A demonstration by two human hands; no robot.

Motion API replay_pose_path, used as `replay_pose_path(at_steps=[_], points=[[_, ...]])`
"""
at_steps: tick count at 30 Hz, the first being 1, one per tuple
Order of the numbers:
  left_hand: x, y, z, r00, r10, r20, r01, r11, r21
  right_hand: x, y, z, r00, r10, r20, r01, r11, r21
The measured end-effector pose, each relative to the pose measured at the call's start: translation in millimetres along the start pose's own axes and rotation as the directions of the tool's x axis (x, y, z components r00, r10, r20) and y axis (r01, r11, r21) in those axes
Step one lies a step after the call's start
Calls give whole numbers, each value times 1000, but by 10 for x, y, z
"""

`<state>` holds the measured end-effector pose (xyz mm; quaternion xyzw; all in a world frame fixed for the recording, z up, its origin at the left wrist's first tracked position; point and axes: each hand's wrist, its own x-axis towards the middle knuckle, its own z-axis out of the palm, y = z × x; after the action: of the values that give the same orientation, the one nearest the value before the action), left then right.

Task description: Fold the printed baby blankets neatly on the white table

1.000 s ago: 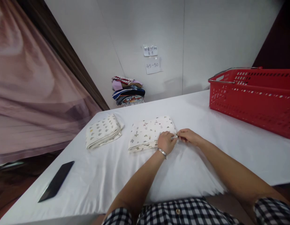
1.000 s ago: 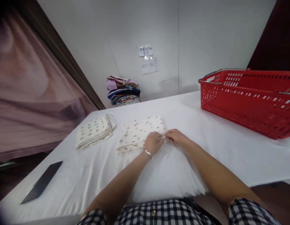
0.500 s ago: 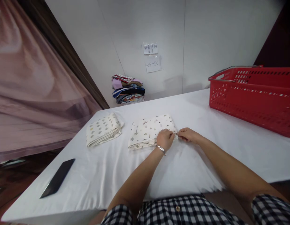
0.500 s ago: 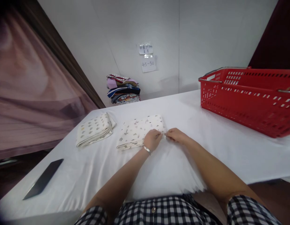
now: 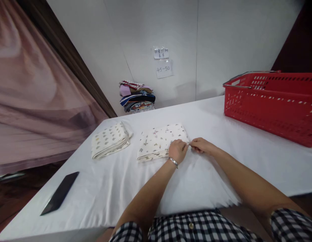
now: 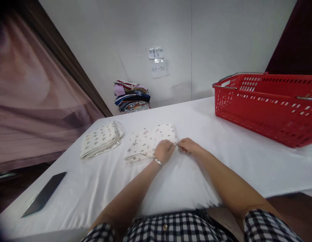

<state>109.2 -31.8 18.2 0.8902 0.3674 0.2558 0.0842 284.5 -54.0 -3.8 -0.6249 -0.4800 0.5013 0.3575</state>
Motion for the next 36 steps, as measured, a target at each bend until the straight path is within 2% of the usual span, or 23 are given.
replay_pose_path(at_steps=[7, 11, 14, 17, 19, 22, 25, 30, 33, 36], points=[[-34, -30, 18, 999, 35, 15, -35, 999, -7, 3, -1, 35, 995, -91, -37, 94, 993, 75], [-19, -33, 1, 999, -24, 33, 26, 998, -52, -37, -48, 37, 994, -104, -24, 107, 983, 147], [0, -22, -14, 996, -89, 17, 90, 992, -90, -74, -104, 22, 998, -67, -13, 69, 980, 188], [-2, -10, -16, 994, -105, -11, 104, 991, -82, -109, -154, 9, 1000, 17, 10, -19, 980, 197], [-17, -4, -7, 997, -77, -25, 76, 997, -31, -128, -172, 13, 998, 37, 48, -46, 979, 201], [-46, 9, 7, 1000, 26, -12, -25, 995, 91, -143, -173, 44, 996, 17, 86, -34, 978, 208], [-65, 34, 7, 993, 104, 56, -113, 977, 182, -135, -152, 83, 999, 11, 40, -18, 988, 156], [-94, 51, -18, 987, 131, 98, -148, 970, 194, -119, -128, 111, 1000, -7, -3, 8, 996, 86], [-146, -35, -55, 984, 149, 96, -163, 974, 158, -125, -125, 100, 1000, 2, 0, -2, 997, 71], [-245, -230, -139, 988, 126, 93, -139, 977, 162, -120, -110, 81, 999, 34, 19, -36, 998, 59]])
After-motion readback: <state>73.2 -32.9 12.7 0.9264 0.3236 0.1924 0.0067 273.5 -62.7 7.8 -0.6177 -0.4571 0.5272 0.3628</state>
